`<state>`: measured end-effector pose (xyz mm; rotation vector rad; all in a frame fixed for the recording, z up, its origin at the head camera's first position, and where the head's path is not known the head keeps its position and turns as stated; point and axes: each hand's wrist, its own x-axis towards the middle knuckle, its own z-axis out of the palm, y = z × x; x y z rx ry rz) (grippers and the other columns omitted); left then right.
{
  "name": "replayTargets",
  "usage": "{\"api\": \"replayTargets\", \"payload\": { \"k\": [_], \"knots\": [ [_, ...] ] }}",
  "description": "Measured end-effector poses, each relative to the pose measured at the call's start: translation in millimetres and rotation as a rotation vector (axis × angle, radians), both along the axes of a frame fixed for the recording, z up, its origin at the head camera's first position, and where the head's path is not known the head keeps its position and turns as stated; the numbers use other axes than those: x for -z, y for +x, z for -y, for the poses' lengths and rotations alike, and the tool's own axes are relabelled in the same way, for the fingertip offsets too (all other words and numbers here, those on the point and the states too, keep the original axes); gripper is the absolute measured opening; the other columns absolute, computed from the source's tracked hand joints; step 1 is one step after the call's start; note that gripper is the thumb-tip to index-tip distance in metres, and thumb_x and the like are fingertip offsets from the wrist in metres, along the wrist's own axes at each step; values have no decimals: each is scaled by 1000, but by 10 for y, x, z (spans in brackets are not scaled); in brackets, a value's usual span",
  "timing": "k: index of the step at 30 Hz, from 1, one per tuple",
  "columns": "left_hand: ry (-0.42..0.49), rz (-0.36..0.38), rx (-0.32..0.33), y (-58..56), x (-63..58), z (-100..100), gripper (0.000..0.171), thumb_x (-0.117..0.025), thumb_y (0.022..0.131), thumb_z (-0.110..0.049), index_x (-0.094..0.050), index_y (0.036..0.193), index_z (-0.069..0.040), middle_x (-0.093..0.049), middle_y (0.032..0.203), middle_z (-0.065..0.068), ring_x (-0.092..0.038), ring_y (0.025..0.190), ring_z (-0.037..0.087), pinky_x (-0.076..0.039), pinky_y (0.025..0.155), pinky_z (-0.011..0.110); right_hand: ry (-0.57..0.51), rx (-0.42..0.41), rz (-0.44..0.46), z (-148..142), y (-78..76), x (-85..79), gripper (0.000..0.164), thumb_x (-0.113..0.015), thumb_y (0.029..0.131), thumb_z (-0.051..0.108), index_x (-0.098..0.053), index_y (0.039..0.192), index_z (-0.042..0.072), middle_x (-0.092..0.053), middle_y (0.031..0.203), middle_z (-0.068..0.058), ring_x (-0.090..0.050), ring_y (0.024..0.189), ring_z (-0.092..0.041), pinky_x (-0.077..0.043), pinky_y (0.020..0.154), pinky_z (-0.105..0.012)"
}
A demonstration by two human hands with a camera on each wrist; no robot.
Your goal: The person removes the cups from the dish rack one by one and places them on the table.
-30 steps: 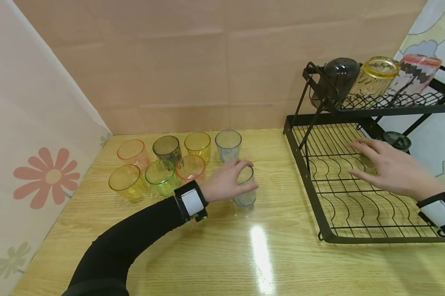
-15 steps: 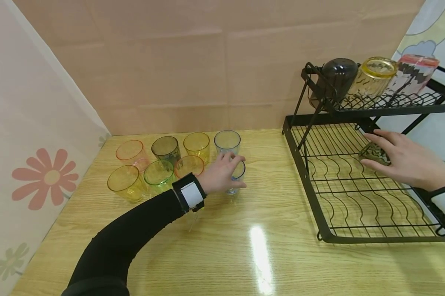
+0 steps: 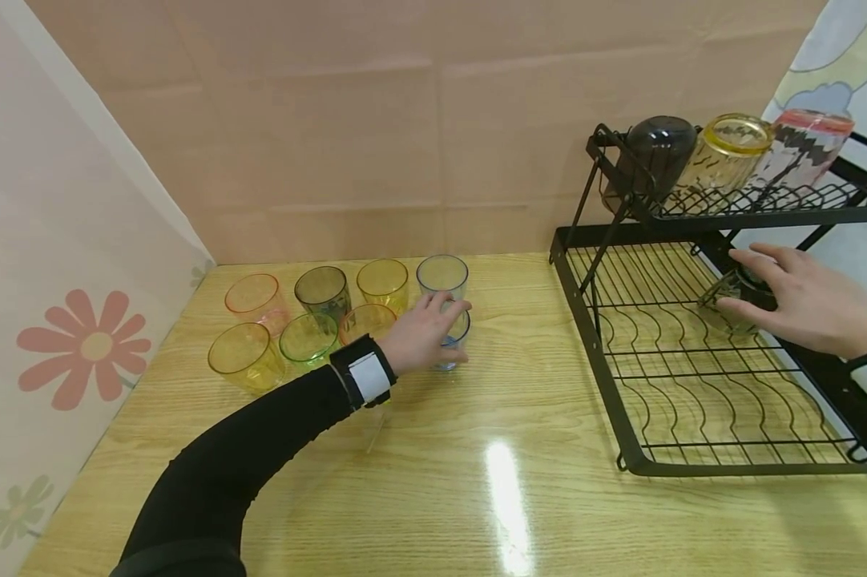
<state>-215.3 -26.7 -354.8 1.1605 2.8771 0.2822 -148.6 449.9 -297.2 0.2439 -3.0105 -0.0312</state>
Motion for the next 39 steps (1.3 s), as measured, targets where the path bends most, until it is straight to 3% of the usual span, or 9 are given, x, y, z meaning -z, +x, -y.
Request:
{"api": "replayTargets", "payload": {
  "k": [4, 7, 10, 16, 21, 31, 39],
  "knots": [
    [-38, -96, 40, -26, 22, 45, 79, -73, 83, -50, -41, 146, -14, -39, 145, 17, -37, 131, 33, -54, 77, 41, 7, 15, -1, -76, -46, -5, 88, -55, 94, 52, -21, 149, -8, -22, 143, -39, -27, 120, -62, -23, 94, -73],
    [-97, -189, 68, -35, 4, 74, 82, -68, 83, -58, -40, 147, -15, -38, 147, 18, -38, 131, 34, -50, 87, 47, 18, 31, 2, -127, -84, -4, 87, -53, 95, 53, -19, 150, -7, -23, 140, -40, -27, 118, -63, -22, 93, -74],
    [-142, -234, 80, -29, -68, 82, 86, -63, 83, -65, -39, 149, -16, -36, 149, 18, -37, 133, 35, -44, 95, 53, 15, 55, 12, -156, -112, 1, 88, -51, 96, 54, -17, 151, -5, -23, 139, -40, -26, 118, -63, -22, 92, -75],
    [-210, -228, 79, 38, -241, -31, 89, -52, 85, -72, -31, 153, -19, -28, 154, 18, -27, 140, 35, -33, 104, 57, 26, 93, 24, -208, -183, 16, 89, -48, 97, 55, -18, 149, -10, -22, 137, -41, -25, 118, -63, -23, 91, -76],
    [-242, -242, 97, 157, -314, -227, 90, -44, 86, -76, -26, 155, -20, -23, 157, 16, -21, 143, 36, -26, 108, 58, 45, 113, 37, -207, -221, 16, 88, -44, 98, 56, -18, 147, -12, -22, 135, -43, -25, 119, -63, -21, 92, -75],
    [-153, -295, 130, 397, -386, -552, 93, -41, 84, -79, -27, 155, -20, -26, 157, 14, -22, 143, 34, -27, 108, 57, -18, 131, 53, -251, -289, 64, 90, -42, 99, 56, -16, 146, -16, -20, 136, -45, -19, 121, -65, -16, 94, -76],
    [-117, -283, 114, 557, -391, -783, 95, -38, 83, -82, -23, 156, -23, -24, 158, 11, -21, 144, 32, -28, 107, 56, 0, 171, 33, -333, -368, 74, 91, -34, 99, 60, -17, 144, -17, -21, 134, -46, -19, 122, -64, -16, 97, -74]
  ]
}}
